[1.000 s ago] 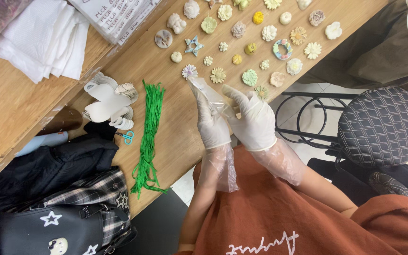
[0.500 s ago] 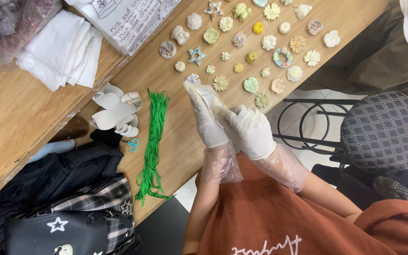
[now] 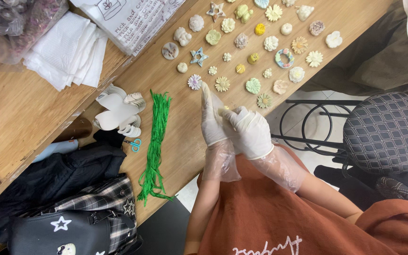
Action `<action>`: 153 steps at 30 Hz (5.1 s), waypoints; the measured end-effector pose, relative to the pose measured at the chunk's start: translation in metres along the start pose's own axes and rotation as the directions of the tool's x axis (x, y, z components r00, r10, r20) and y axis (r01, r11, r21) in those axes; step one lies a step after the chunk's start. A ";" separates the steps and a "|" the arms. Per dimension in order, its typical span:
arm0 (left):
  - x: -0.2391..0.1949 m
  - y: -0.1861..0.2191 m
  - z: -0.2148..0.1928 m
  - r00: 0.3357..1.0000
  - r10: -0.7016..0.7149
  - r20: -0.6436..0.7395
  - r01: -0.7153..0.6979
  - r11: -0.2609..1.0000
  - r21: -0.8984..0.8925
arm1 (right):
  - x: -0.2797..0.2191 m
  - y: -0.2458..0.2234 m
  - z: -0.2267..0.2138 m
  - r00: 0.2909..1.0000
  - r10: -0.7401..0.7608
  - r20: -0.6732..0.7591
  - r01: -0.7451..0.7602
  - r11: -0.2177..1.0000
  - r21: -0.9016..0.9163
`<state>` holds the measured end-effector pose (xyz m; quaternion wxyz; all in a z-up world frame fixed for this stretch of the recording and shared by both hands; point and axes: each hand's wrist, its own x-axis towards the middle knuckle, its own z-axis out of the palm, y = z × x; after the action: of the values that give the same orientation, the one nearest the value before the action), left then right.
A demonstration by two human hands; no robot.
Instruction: The person places a small yellow decorative item into a clear plastic bag and folds the bag closed. They then pick up a green ribbon, tie it around the top of the bag, and adjust the knot to secure the package.
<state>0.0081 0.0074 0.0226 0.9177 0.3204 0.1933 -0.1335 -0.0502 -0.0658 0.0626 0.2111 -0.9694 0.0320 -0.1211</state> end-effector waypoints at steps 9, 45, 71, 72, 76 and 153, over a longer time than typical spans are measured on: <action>0.011 -0.050 -0.084 0.985 0.100 0.141 -0.160 0.224 0.961 | -0.011 0.037 0.024 0.976 0.167 0.142 -0.167 0.986 -0.017; 0.008 -0.039 -0.100 0.707 -0.669 -0.229 0.702 0.704 0.109 | -0.021 0.042 0.020 0.957 -0.159 0.244 0.211 0.956 -0.204; 0.015 -0.007 -0.120 0.744 -0.632 -0.218 0.463 0.722 -0.513 | 0.067 0.132 0.022 0.957 0.153 0.249 -0.165 0.986 0.031; 0.013 -0.005 -0.119 0.748 -0.631 -0.207 0.445 0.708 -0.549 | 0.072 0.148 0.038 0.973 0.081 0.215 -0.082 0.997 -0.004; 0.009 0.001 -0.107 0.792 -0.588 -0.161 0.370 0.674 -0.639 | 0.091 0.201 0.128 0.978 -0.122 0.169 0.166 0.945 -0.283; -0.050 0.060 -0.092 0.971 0.240 0.001 -0.195 0.790 -0.581 | 0.004 -0.034 0.011 0.666 -0.738 0.106 0.730 0.675 0.107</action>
<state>-0.0392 0.1185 0.0107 0.9871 0.0424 0.1520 0.0261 -0.0435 -0.0311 0.0678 0.1728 -0.9000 -0.3790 -0.1282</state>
